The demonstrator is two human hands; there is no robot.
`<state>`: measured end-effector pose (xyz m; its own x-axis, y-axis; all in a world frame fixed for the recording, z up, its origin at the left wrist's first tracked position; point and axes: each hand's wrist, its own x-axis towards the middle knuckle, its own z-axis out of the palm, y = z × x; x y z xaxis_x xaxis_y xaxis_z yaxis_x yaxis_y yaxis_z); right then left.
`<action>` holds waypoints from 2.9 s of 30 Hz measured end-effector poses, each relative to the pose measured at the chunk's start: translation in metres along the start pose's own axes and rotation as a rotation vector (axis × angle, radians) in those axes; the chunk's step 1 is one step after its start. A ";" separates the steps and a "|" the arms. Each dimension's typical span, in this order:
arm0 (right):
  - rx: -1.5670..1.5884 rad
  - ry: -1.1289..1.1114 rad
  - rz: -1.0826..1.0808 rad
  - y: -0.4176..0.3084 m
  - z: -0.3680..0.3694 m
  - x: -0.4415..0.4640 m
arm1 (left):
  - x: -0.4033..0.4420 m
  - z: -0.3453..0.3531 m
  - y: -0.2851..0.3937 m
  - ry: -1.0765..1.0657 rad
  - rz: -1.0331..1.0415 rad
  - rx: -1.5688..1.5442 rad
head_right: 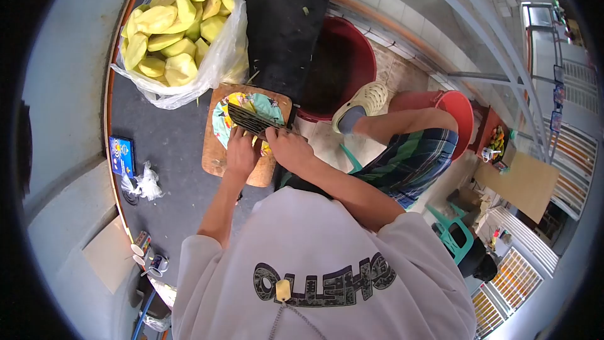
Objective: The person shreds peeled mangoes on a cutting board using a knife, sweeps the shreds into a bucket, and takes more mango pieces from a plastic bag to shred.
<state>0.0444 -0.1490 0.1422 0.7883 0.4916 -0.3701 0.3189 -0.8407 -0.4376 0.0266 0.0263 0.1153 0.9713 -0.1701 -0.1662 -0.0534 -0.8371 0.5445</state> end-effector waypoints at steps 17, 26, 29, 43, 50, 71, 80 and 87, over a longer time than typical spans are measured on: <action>0.038 -0.072 -0.009 -0.007 -0.023 0.002 | 0.003 0.015 -0.001 0.123 0.039 0.023; 0.020 -0.058 -0.046 0.010 -0.007 0.009 | 0.003 0.010 0.004 0.144 0.024 0.015; -0.020 -0.164 0.036 0.007 -0.019 0.013 | 0.005 0.011 0.003 0.151 0.022 0.002; 0.038 -0.152 -0.003 0.012 -0.011 0.010 | 0.003 0.008 0.005 0.181 0.055 -0.007; 0.045 -0.141 -0.052 0.021 -0.013 0.020 | 0.004 0.015 -0.003 0.186 0.054 -0.013; 0.005 -0.076 -0.176 0.007 -0.028 0.013 | -0.006 0.024 -0.009 0.259 0.055 -0.002; 0.025 -0.169 -0.167 0.001 -0.034 0.016 | -0.015 0.024 -0.005 0.260 0.006 -0.081; -0.044 -0.269 -0.035 0.004 -0.036 0.017 | -0.011 0.020 -0.001 0.302 0.012 -0.078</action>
<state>0.0780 -0.1523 0.1636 0.6101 0.5582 -0.5623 0.3703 -0.8283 -0.4204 0.0110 0.0185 0.1001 0.9963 -0.0078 0.0860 -0.0587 -0.7917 0.6081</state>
